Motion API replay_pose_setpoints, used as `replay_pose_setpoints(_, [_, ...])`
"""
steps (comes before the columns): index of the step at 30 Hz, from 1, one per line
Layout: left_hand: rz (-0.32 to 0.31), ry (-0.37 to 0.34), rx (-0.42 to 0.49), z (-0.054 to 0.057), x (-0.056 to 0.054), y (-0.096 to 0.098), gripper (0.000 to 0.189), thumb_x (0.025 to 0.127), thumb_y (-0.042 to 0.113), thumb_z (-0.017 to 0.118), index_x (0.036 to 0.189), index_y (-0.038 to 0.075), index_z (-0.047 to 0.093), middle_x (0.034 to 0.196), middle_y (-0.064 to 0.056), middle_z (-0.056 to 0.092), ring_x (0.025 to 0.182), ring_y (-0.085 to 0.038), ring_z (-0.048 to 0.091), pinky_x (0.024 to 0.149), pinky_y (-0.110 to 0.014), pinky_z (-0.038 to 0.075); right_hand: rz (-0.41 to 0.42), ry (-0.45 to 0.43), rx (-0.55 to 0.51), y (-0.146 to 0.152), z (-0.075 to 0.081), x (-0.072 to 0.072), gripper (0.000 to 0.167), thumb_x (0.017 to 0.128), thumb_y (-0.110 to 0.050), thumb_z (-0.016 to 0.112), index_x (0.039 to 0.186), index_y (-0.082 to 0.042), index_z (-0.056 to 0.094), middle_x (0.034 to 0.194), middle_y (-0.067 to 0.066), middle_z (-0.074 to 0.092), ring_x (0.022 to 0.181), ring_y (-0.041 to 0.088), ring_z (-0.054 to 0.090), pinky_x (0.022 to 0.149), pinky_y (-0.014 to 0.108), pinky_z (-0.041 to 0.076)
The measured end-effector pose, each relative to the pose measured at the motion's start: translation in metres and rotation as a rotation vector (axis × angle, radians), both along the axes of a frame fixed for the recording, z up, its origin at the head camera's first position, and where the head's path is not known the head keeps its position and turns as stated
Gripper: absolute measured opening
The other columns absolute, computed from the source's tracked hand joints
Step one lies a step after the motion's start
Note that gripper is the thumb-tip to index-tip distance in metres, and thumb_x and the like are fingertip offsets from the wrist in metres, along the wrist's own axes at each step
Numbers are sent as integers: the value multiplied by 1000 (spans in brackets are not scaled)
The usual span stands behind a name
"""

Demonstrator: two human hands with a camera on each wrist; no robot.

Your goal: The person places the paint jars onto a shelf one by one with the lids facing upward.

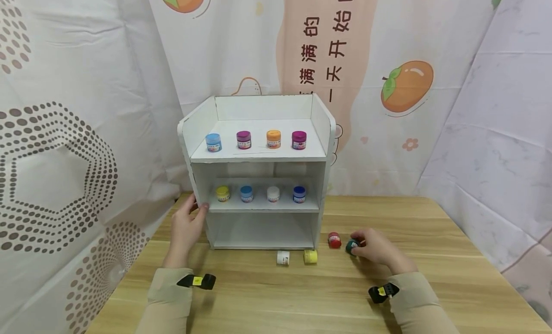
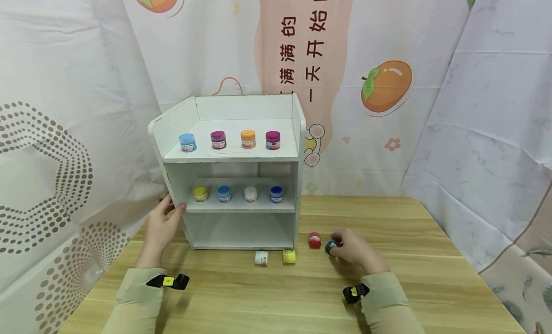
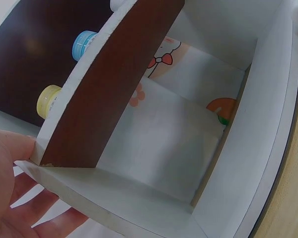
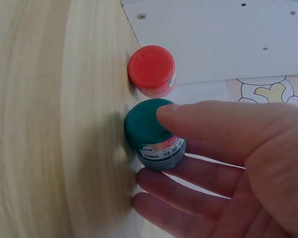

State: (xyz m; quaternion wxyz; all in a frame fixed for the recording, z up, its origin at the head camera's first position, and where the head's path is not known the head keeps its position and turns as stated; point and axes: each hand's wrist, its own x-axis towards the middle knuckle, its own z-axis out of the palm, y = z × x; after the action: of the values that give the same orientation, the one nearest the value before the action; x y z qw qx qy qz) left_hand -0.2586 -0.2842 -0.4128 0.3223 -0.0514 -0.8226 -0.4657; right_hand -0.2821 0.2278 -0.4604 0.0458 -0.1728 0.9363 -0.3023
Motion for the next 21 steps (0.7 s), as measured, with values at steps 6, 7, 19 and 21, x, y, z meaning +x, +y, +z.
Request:
replay_pose_setpoints(6, [-6,6,9,1,0,1,46,99,12,66,142,1,57,131,-26,62,115,-46,63,84,-59,57,3,0,-6,2,-1,-1,40,89,-8,78,122,10,65,107,13,70,96,28,67,84,48,58])
replay_pose_setpoints(7, [-8,7,9,1,0,1,46,99,12,66,143,1,57,131,-26,62,115,-46,63,84,-59,57,-3,-1,-11,2,-1,-1,40,89,-8,78,123,9,66,107,13,70,96,28,67,84,48,58])
replay_pose_setpoints(19, [-12,21,-10,0,1,0,45,99,12,65,142,0,57,131,-28,62,114,-47,63,82,-59,58,-1,121,-12,4,9,2,39,86,-4,77,123,5,67,104,11,71,96,28,67,83,48,58])
replay_pose_setpoints(21, [-10,19,-10,0,2,0,45,99,13,65,142,1,57,132,-27,62,114,-47,63,82,-59,58,1,184,15,3,11,2,36,86,-3,78,120,4,68,106,12,71,98,30,67,85,51,57])
